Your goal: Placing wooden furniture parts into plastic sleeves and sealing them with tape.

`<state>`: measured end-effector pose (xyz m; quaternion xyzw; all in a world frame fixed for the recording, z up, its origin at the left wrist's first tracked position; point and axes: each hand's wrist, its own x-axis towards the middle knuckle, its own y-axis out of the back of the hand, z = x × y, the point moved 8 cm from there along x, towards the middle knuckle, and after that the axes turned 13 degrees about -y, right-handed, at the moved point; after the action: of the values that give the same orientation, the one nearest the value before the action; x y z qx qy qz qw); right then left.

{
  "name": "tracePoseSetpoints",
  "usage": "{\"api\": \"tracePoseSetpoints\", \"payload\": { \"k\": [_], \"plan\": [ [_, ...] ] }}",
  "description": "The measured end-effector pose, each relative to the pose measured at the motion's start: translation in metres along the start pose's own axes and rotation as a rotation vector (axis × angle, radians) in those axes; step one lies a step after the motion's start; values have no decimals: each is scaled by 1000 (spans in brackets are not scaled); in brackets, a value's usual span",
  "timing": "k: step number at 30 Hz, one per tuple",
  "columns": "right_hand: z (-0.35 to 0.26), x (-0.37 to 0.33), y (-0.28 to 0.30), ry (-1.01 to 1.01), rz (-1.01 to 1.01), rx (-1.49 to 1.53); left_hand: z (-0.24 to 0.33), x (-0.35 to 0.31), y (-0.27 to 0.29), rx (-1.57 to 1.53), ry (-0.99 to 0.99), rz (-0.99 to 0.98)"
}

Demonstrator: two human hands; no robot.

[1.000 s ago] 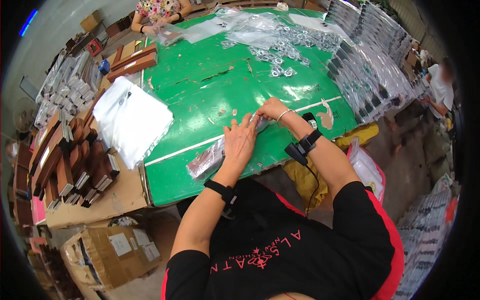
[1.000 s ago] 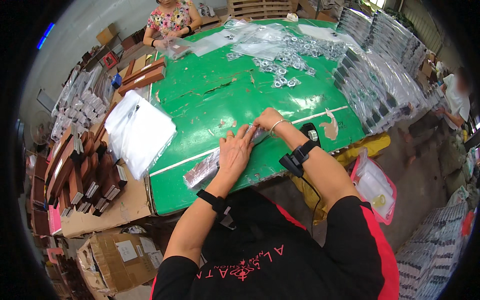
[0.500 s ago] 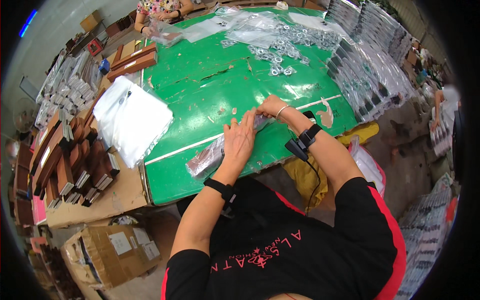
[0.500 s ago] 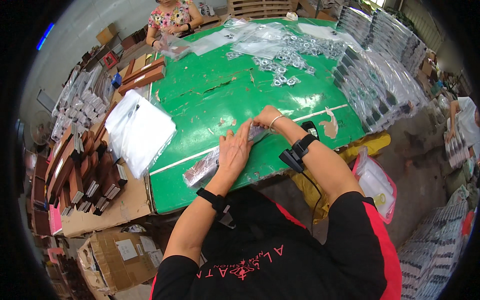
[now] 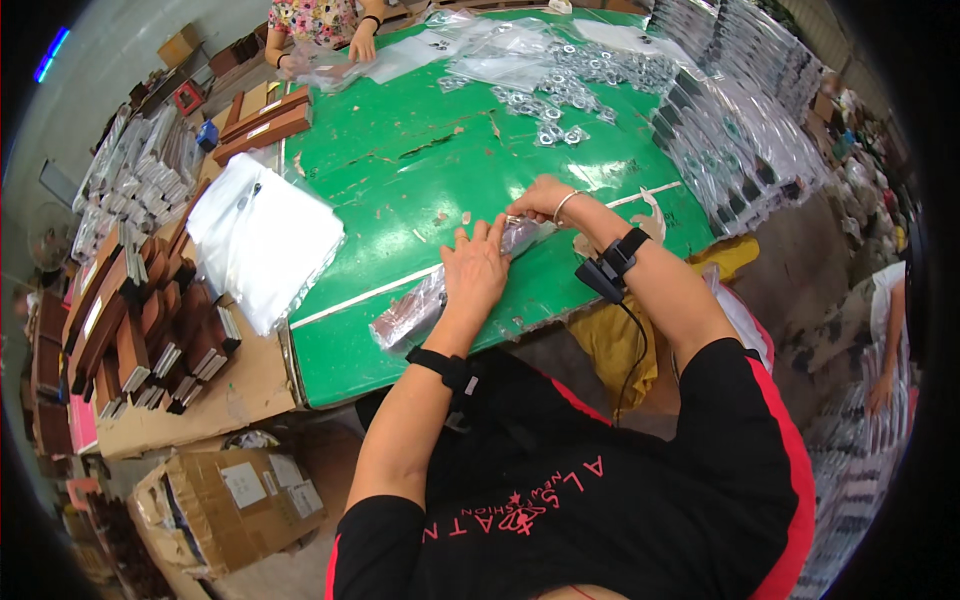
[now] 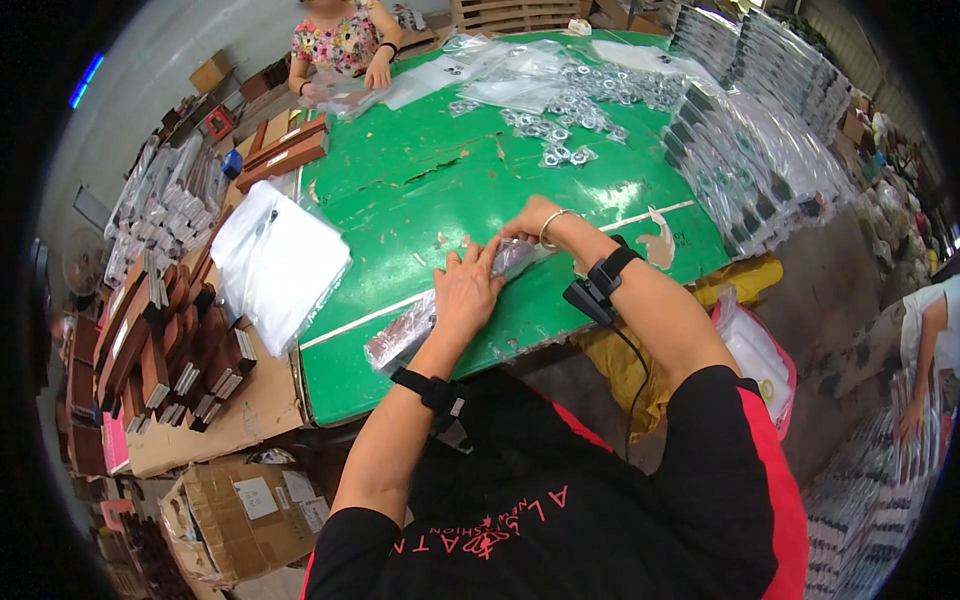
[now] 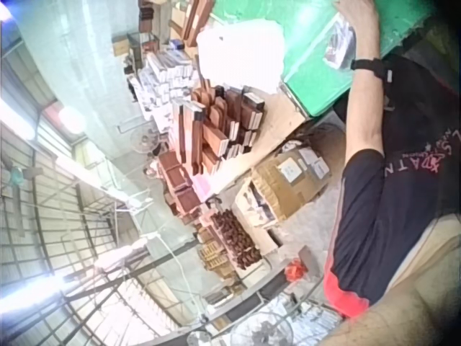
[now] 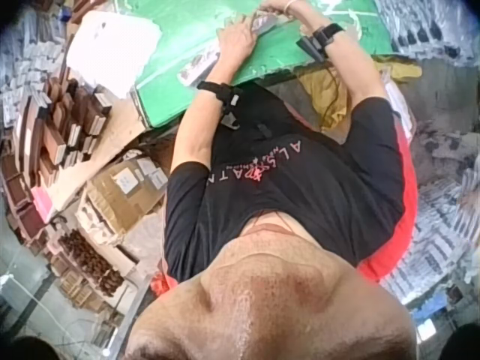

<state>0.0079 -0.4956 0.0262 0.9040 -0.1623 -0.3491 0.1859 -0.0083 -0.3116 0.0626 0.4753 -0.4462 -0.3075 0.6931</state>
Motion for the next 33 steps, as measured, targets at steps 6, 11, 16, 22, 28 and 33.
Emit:
{"api": "tracePoseSetpoints", "payload": {
  "k": [6,11,16,22,28,33],
  "plan": [
    [-11,-29,5,11,10,-11,-1,0,-4,-48,41,-81],
    [-4,-49,7,-98,-41,33,-3,1,-3,-22,42,-66],
    [8,-44,8,-148,-81,109,-1,1,0,16,15,-13],
    [13,-47,4,-215,-156,211,-1,0,-1,30,10,-10],
    [26,-53,-3,-200,-155,225,-1,0,0,34,11,-21],
    [33,-46,-3,-43,-21,91,-2,0,0,46,20,-20]
  ]
}}
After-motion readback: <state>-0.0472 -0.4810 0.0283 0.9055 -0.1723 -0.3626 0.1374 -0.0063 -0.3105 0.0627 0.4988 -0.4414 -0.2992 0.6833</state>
